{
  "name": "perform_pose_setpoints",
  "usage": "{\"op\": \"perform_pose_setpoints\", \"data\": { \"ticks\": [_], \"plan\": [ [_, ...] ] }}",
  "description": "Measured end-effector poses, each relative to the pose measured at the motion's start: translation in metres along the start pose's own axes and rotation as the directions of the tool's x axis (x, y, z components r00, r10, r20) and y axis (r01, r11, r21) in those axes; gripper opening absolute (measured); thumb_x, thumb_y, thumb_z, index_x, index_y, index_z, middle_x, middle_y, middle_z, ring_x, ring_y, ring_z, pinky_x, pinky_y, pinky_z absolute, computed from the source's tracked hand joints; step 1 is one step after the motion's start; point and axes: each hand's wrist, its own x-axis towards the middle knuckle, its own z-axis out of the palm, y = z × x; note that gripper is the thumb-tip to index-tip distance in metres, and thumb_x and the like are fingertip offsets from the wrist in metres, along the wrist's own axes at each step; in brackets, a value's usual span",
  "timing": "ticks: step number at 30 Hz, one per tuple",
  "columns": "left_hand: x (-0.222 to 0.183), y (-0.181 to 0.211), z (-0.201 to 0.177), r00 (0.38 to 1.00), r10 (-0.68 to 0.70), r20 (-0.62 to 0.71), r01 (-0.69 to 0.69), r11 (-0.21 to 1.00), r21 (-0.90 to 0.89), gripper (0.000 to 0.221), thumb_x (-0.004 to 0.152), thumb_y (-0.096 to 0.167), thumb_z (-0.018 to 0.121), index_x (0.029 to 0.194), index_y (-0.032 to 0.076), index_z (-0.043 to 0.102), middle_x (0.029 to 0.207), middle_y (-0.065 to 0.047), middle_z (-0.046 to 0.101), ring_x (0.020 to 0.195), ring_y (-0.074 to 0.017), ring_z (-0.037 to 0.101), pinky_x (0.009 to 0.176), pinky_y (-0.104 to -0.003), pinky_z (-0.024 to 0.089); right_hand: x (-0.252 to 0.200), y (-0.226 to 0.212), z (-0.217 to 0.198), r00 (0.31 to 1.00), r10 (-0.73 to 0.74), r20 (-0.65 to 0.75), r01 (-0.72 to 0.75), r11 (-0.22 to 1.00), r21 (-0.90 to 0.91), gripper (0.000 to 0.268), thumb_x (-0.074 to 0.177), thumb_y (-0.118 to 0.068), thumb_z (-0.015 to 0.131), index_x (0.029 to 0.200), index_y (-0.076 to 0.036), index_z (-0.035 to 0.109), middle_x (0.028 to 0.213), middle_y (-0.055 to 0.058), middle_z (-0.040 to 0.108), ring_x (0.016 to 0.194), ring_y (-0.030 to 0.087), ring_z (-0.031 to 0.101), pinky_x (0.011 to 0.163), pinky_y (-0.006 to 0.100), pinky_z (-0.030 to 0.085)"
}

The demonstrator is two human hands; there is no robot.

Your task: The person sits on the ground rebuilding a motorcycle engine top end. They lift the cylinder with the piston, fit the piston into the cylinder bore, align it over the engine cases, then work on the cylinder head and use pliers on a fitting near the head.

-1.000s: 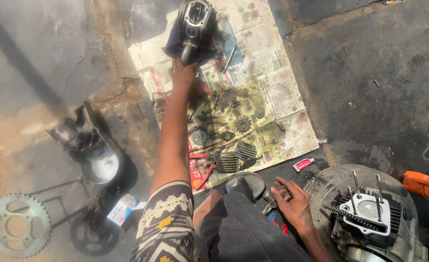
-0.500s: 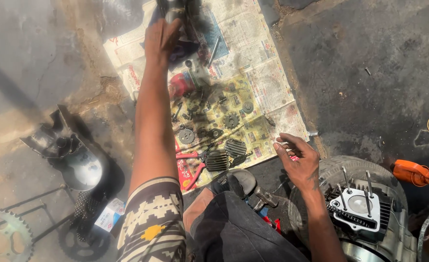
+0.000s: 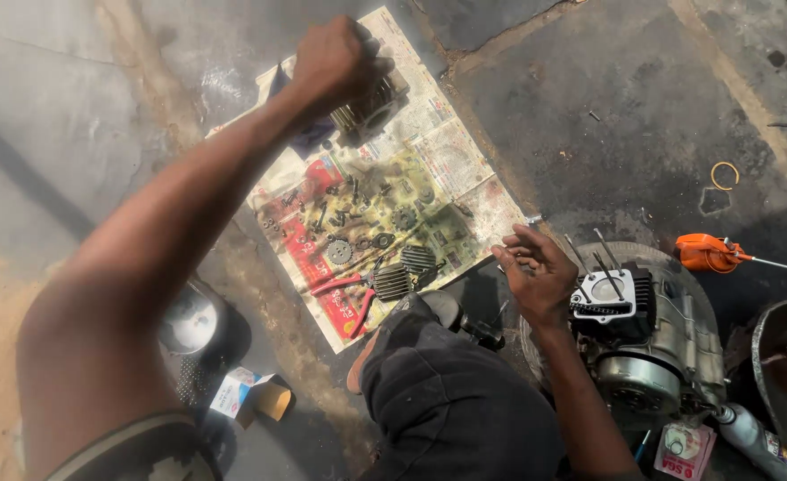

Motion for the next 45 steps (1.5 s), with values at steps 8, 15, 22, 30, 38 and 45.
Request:
{"op": "perform_pose_setpoints", "data": {
  "ticks": [8,15,22,30,38,45],
  "plan": [
    [-0.126,0.277,-0.152,0.922,0.121,0.369,0.053,0.902,-0.429,0.054,0.081,0.053,0.079,0.103,0.004,0.069,0.074,-0.010,0.075,0.053,-0.0156,0.071,0.043,-0.033,0.056,-0.056,-0.069,-0.006,0.953,-0.249,-0.174,0.288,0.924,0.253,0.154,0.060,-0.049,0.098,0.165,-0.011,-0.009,0.169,0.027,0.013,0.153,0.041,0.032,0.119,0.056,0.044],
    [-0.185,0.391,-0.199,0.741,0.492,0.458,-0.121,0.768,-0.629,0.054,0.089,0.059,0.068,0.080,0.006,0.064,0.060,-0.001,0.056,0.042,-0.0080,0.046,0.034,-0.028,0.034,-0.131,-0.113,-0.088,0.519,-0.489,-0.701,0.318,0.872,-0.372,0.138,0.072,-0.074,0.079,0.170,-0.012,0.004,0.171,0.019,0.015,0.163,0.037,0.021,0.137,0.055,0.023],
    [-0.189,0.410,-0.186,0.733,0.576,0.363,-0.146,0.654,-0.743,0.056,0.090,0.066,0.060,0.090,0.010,0.066,0.064,0.003,0.054,0.044,-0.0050,0.044,0.035,-0.025,0.034,-0.179,-0.155,-0.166,0.377,-0.643,-0.666,0.311,0.766,-0.563,0.122,0.073,-0.069,0.081,0.165,-0.011,0.023,0.162,0.014,0.033,0.151,0.030,0.039,0.122,0.047,0.036],
    [-0.184,0.358,-0.050,0.800,0.581,-0.151,-0.246,0.088,-0.965,0.118,0.083,0.085,0.060,0.169,0.012,0.025,0.106,-0.010,0.046,0.092,-0.0180,0.046,0.079,-0.038,0.044,-0.188,-0.199,-0.142,0.430,-0.407,-0.806,0.656,0.754,-0.031,0.098,0.080,-0.026,0.095,0.158,-0.004,0.040,0.148,0.012,0.054,0.134,0.025,0.058,0.116,0.036,0.053],
    [-0.259,0.315,0.093,0.644,0.714,0.275,0.680,-0.368,-0.635,0.109,0.084,0.083,0.067,0.156,0.005,0.043,0.149,-0.020,0.054,0.140,-0.0355,0.051,0.119,-0.051,0.041,-0.160,-0.131,-0.101,0.694,-0.067,-0.717,0.593,0.617,0.517,0.063,0.085,-0.007,0.087,0.140,0.003,0.059,0.127,0.010,0.069,0.116,0.018,0.067,0.106,0.034,0.056],
    [-0.265,0.349,0.062,0.775,0.631,-0.025,0.069,-0.124,-0.990,0.156,0.063,0.053,0.094,0.168,0.016,-0.015,0.162,-0.010,0.030,0.152,-0.0318,0.030,0.127,-0.053,0.022,-0.154,-0.133,-0.116,0.839,0.093,-0.537,0.455,0.421,0.784,0.072,0.100,-0.051,0.078,0.148,-0.003,0.051,0.141,0.004,0.062,0.134,0.016,0.062,0.117,0.031,0.051]
  ]
}}
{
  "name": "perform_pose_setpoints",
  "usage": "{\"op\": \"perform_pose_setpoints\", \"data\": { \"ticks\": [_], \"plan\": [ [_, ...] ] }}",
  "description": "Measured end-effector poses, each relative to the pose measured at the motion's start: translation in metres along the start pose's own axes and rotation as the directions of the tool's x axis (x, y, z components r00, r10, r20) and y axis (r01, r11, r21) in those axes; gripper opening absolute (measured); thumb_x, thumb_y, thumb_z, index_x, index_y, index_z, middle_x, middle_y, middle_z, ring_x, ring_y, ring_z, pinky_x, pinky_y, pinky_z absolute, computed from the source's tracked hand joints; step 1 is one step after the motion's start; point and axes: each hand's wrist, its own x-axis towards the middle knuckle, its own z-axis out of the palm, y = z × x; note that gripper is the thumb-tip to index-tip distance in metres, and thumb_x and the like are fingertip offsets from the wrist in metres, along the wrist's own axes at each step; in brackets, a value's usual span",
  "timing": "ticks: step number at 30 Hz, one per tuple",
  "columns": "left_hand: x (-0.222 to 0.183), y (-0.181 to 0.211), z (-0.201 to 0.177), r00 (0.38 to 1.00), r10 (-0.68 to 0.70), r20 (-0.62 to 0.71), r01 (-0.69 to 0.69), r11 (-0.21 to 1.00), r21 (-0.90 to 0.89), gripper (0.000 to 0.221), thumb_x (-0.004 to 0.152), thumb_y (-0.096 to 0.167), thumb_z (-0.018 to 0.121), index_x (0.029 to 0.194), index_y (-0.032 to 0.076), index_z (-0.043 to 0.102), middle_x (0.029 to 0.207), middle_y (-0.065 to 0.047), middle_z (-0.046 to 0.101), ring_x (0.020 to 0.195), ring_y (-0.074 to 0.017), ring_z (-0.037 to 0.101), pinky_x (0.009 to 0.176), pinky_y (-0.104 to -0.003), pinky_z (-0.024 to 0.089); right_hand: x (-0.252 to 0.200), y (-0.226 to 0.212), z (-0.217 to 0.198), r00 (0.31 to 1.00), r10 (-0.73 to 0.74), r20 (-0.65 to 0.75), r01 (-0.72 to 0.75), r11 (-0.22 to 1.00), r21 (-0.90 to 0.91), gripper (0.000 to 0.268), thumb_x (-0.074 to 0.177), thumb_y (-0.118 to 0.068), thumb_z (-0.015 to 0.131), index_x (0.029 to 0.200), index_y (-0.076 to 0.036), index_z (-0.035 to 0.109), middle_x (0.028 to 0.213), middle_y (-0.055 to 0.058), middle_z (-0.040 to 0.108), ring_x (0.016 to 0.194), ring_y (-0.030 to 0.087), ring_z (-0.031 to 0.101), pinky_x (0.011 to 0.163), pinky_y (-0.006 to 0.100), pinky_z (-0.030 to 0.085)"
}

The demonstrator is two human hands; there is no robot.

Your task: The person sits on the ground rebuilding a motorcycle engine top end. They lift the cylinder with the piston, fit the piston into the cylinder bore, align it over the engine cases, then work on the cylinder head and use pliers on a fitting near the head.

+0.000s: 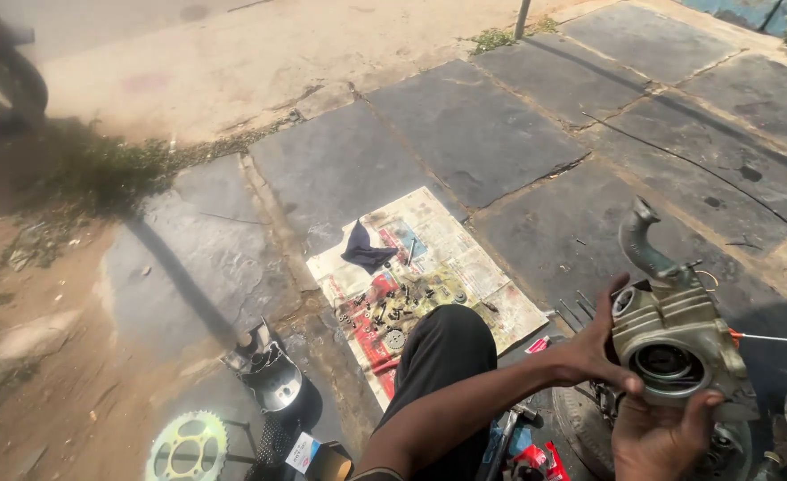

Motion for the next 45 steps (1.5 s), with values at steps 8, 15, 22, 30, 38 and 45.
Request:
{"op": "perform_pose_setpoints", "data": {
  "ticks": [8,15,22,30,38,45],
  "plan": [
    [0.012,-0.051,-0.014,0.958,0.202,-0.206,-0.134,0.943,0.303,0.117,0.083,0.035,0.081,0.169,0.009,0.006,0.153,-0.023,0.045,0.150,-0.0323,0.040,0.134,-0.049,0.013,-0.001,0.001,0.011,0.987,0.003,0.160,0.052,0.939,-0.341,0.070,0.109,-0.040,0.067,0.156,-0.001,0.034,0.147,0.013,0.054,0.134,0.023,0.060,0.107,0.031,0.055],
    [-0.001,0.041,-0.051,0.988,0.021,-0.152,-0.106,0.812,-0.574,0.092,0.104,0.060,0.060,0.168,0.005,0.023,0.153,-0.021,0.047,0.137,-0.0299,0.056,0.115,-0.043,0.049,-0.030,0.017,-0.022,0.963,0.167,0.214,0.101,0.511,-0.853,0.037,0.096,-0.017,0.074,0.126,0.003,0.068,0.115,0.021,0.073,0.103,0.027,0.073,0.082,0.031,0.060],
    [-0.039,0.046,-0.074,0.960,-0.111,-0.256,-0.146,0.581,-0.801,0.083,0.101,0.074,0.049,0.142,0.001,0.056,0.129,-0.017,0.070,0.115,-0.0292,0.069,0.102,-0.046,0.058,-0.076,0.108,-0.167,0.697,0.715,-0.051,0.120,-0.187,-0.975,0.057,0.082,-0.044,0.079,0.132,-0.021,0.067,0.122,0.008,0.075,0.107,0.025,0.076,0.095,0.041,0.061],
    [-0.027,0.075,-0.075,0.992,0.024,-0.122,-0.117,0.528,-0.841,0.094,0.092,0.075,0.060,0.160,0.015,0.039,0.146,-0.020,0.052,0.140,-0.0456,0.045,0.112,-0.063,0.047,-0.199,0.188,-0.305,0.173,0.849,-0.500,0.333,-0.528,-0.781,0.112,0.089,-0.050,0.094,0.162,-0.010,0.019,0.156,0.043,0.016,0.141,0.051,0.035,0.115,0.048,0.042],
    [-0.041,0.091,-0.070,0.999,-0.005,-0.045,-0.036,0.496,-0.868,0.101,0.090,0.077,0.061,0.167,0.018,0.034,0.158,-0.037,0.033,0.144,-0.0503,0.040,0.118,-0.061,0.042,-0.178,0.170,-0.258,0.394,0.877,-0.275,0.245,-0.389,-0.888,0.023,0.066,-0.018,0.079,0.084,-0.010,0.070,0.102,0.012,0.071,0.111,0.030,0.066,0.096,0.040,0.053],
    [-0.082,0.054,-0.085,0.987,-0.042,-0.154,-0.119,0.449,-0.885,0.090,0.099,0.075,0.060,0.152,0.003,0.048,0.140,-0.025,0.059,0.128,-0.0362,0.061,0.110,-0.052,0.052,-0.135,0.067,-0.142,0.379,0.925,0.007,-0.214,0.094,-0.972,0.023,0.079,-0.013,0.077,0.100,-0.007,0.071,0.085,0.008,0.077,0.084,0.020,0.076,0.077,0.036,0.054]
  ]
}}
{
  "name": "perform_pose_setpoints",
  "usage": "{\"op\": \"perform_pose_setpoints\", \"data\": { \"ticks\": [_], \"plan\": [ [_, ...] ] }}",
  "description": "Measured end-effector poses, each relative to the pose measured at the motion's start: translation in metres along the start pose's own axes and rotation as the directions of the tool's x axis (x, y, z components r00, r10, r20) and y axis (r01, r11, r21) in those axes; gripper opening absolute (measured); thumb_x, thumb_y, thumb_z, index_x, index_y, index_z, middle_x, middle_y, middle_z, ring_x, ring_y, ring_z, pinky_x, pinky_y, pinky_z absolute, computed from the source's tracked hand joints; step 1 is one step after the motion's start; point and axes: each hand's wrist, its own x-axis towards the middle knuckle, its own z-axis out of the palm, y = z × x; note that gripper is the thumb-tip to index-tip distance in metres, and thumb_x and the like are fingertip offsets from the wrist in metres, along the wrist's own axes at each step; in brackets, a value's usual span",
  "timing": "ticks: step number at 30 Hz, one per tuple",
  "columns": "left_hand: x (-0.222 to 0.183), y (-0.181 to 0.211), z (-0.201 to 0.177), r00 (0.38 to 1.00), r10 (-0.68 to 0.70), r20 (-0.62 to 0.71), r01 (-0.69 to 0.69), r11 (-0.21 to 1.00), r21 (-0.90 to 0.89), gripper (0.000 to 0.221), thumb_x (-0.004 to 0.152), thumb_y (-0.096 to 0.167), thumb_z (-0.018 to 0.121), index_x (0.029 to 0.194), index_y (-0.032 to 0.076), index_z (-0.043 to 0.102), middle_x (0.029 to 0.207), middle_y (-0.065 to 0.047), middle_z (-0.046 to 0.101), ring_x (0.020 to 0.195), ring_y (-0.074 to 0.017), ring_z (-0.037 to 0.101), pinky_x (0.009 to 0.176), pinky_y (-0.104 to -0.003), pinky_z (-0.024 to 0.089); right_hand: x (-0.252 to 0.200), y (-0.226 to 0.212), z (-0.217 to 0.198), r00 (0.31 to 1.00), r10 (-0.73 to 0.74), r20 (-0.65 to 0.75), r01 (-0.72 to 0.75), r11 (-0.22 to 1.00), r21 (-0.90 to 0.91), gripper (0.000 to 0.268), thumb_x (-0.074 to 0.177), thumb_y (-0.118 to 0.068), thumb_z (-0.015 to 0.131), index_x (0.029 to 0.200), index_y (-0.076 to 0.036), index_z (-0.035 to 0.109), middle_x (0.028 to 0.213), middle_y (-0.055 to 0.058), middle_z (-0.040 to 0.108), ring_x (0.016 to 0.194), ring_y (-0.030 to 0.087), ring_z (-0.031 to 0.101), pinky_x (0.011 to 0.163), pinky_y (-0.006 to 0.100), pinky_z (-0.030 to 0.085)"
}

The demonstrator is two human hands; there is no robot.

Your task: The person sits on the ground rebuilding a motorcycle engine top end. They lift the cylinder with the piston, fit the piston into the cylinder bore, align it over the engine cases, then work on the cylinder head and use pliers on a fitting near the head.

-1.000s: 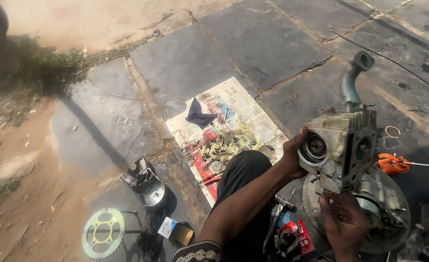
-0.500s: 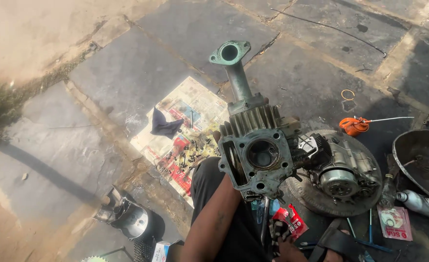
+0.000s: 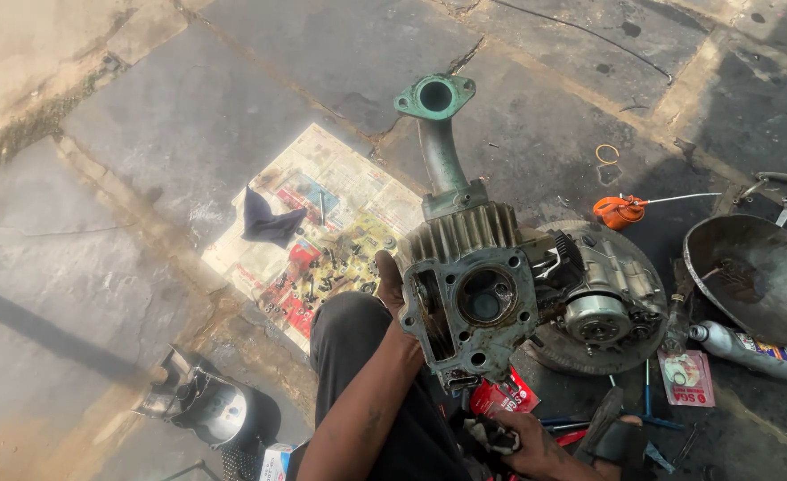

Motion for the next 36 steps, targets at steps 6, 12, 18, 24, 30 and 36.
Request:
{"op": "perform_pose_setpoints", "data": {
  "ticks": [6,12,18,24,30,36],
  "plan": [
    [0.002,-0.007,0.009,0.989,0.024,-0.148,-0.003,0.990,0.144,0.083,0.099,0.067,0.060,0.149,0.001,0.054,0.133,-0.018,0.067,0.120,-0.0289,0.067,0.103,-0.047,0.057,-0.075,-0.077,-0.129,0.969,-0.138,-0.204,0.132,0.990,-0.042,0.056,0.070,-0.003,0.086,0.123,-0.008,0.070,0.147,0.002,0.053,0.135,0.023,0.052,0.106,0.039,0.041],
    [-0.003,-0.026,-0.003,0.937,-0.111,-0.333,0.227,0.915,0.334,0.088,0.094,0.065,0.060,0.152,0.000,0.047,0.137,-0.018,0.064,0.122,-0.0272,0.066,0.106,-0.044,0.055,-0.143,-0.154,-0.152,0.535,-0.405,-0.741,0.357,0.904,-0.236,0.035,0.076,-0.004,0.086,0.110,-0.002,0.076,0.105,0.013,0.075,0.092,0.025,0.075,0.075,0.038,0.060],
    [-0.016,-0.065,-0.005,0.864,-0.341,-0.369,0.466,0.819,0.334,0.095,0.094,0.060,0.063,0.162,0.000,0.031,0.143,-0.021,0.058,0.123,-0.0273,0.064,0.105,-0.041,0.054,-0.114,-0.203,-0.124,0.347,-0.828,-0.441,0.354,0.551,-0.756,0.033,0.070,-0.004,0.076,0.103,-0.004,0.076,0.113,0.016,0.074,0.114,0.033,0.070,0.096,0.041,0.060],
    [-0.001,-0.068,0.030,0.865,-0.368,-0.341,0.498,0.707,0.502,0.109,0.085,0.053,0.073,0.167,0.004,0.019,0.151,-0.023,0.049,0.132,-0.0294,0.057,0.113,-0.042,0.046,-0.100,-0.133,-0.118,0.356,-0.908,-0.219,0.300,0.333,-0.894,0.026,0.077,-0.012,0.072,0.102,-0.004,0.077,0.101,0.012,0.077,0.108,0.033,0.071,0.096,0.048,0.059],
    [0.005,-0.062,0.017,0.911,-0.305,-0.279,0.381,0.357,0.853,0.118,0.077,0.060,0.075,0.166,0.001,0.025,0.156,-0.024,0.050,0.145,-0.0328,0.050,0.125,-0.046,0.034,-0.093,-0.080,-0.081,0.714,0.082,-0.695,0.383,0.786,0.486,0.041,0.072,0.004,0.071,0.112,0.002,0.077,0.094,0.014,0.078,0.077,0.022,0.071,0.067,0.034,0.057],
    [-0.003,-0.066,0.006,0.923,-0.326,-0.203,0.263,0.152,0.953,0.114,0.080,0.066,0.071,0.167,0.004,0.029,0.165,-0.025,0.041,0.156,-0.0330,0.038,0.132,-0.049,0.024,-0.095,-0.079,-0.069,0.636,-0.143,-0.758,0.425,0.885,0.189,0.025,0.071,0.005,0.072,0.095,-0.001,0.071,0.095,0.009,0.074,0.081,0.015,0.069,0.071,0.033,0.059]
  ]
}}
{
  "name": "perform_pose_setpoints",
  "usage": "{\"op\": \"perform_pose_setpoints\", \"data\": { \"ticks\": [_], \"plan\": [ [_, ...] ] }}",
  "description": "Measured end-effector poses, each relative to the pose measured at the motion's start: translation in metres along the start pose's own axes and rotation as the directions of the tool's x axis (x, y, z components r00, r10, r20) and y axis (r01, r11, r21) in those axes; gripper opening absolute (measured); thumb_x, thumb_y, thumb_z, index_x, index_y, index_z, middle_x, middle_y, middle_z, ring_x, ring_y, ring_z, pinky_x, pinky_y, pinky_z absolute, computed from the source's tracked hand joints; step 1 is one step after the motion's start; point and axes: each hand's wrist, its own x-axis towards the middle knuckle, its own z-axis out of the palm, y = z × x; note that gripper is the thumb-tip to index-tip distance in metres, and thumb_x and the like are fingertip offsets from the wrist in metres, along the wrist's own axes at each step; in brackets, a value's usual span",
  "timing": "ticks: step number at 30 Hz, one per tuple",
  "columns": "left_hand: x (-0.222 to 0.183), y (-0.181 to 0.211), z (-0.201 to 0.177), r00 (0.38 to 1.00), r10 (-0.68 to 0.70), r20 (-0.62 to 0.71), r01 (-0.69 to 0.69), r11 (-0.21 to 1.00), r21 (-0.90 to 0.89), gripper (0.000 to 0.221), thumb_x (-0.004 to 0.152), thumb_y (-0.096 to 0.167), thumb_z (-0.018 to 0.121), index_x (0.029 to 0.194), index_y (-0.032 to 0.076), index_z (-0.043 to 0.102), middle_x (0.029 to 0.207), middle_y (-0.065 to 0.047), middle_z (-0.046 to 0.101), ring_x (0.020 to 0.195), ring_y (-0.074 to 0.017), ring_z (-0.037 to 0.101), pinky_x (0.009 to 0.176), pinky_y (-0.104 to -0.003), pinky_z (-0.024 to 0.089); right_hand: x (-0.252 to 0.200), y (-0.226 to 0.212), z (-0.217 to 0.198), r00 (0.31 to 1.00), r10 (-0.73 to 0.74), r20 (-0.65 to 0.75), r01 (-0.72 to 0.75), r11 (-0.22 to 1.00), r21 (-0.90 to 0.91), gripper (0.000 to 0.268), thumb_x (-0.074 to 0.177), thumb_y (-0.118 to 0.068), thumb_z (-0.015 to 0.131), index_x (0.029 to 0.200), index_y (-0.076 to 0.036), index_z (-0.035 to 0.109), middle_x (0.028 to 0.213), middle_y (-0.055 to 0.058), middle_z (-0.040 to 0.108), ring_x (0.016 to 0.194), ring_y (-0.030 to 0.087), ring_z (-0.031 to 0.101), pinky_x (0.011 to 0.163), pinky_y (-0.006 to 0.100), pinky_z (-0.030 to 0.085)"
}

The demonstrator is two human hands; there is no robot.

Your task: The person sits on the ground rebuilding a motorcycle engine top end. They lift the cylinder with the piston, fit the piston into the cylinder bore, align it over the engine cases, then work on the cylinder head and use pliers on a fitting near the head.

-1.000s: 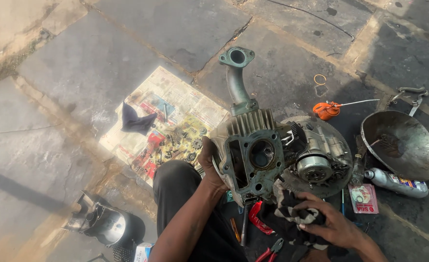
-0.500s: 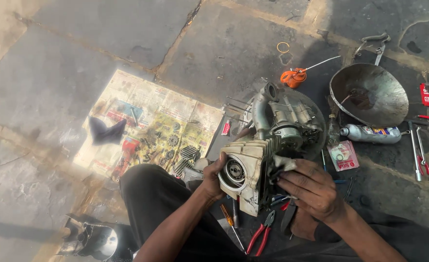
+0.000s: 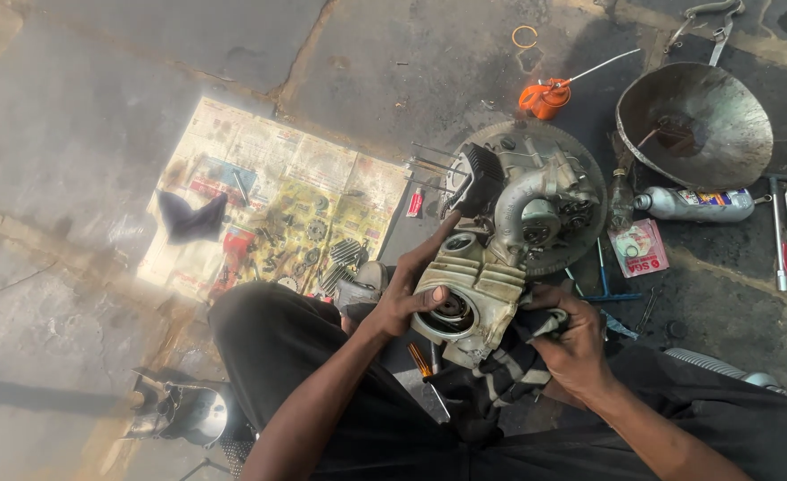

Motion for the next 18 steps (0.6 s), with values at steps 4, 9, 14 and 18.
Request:
{"op": "perform_pose_setpoints", "data": {
  "ticks": [4,9,14,18],
  "plan": [
    [-0.003,-0.014,-0.002,0.997,-0.069,0.016,0.069,0.998,0.001,0.107,0.085,0.064,0.066,0.167,0.006,0.030,0.174,-0.022,0.033,0.162,-0.0304,0.029,0.133,-0.048,0.018,0.003,-0.011,-0.005,0.691,-0.601,0.401,0.710,0.459,-0.534,0.029,0.060,-0.001,0.077,0.086,-0.009,0.066,0.086,0.007,0.067,0.092,0.026,0.070,0.080,0.039,0.057],
    [-0.006,-0.011,0.008,0.963,-0.271,0.015,0.267,0.938,-0.219,0.101,0.082,0.055,0.072,0.162,0.007,0.033,0.161,-0.022,0.044,0.147,-0.0313,0.044,0.124,-0.045,0.034,-0.004,-0.007,0.010,0.943,-0.327,0.063,0.318,0.831,-0.456,0.030,0.072,0.001,0.067,0.102,-0.002,0.068,0.107,0.009,0.071,0.101,0.018,0.072,0.086,0.031,0.058],
    [-0.011,-0.008,0.018,0.942,-0.333,-0.032,0.299,0.881,-0.365,0.094,0.083,0.051,0.074,0.159,0.007,0.038,0.146,-0.023,0.055,0.132,-0.0302,0.054,0.114,-0.045,0.042,0.022,-0.013,-0.040,0.850,0.495,0.178,-0.526,0.814,0.247,0.030,0.079,-0.001,0.076,0.108,-0.002,0.072,0.097,0.007,0.071,0.090,0.015,0.068,0.083,0.030,0.054],
    [-0.012,-0.011,0.025,0.932,-0.343,-0.113,0.237,0.817,-0.526,0.088,0.086,0.046,0.072,0.157,0.008,0.037,0.142,-0.018,0.055,0.130,-0.0279,0.055,0.110,-0.042,0.044,0.018,-0.065,-0.096,0.985,0.164,0.059,-0.174,0.923,0.343,0.035,0.080,-0.002,0.072,0.115,-0.002,0.069,0.102,0.011,0.073,0.093,0.018,0.072,0.084,0.030,0.059]
  ]
}}
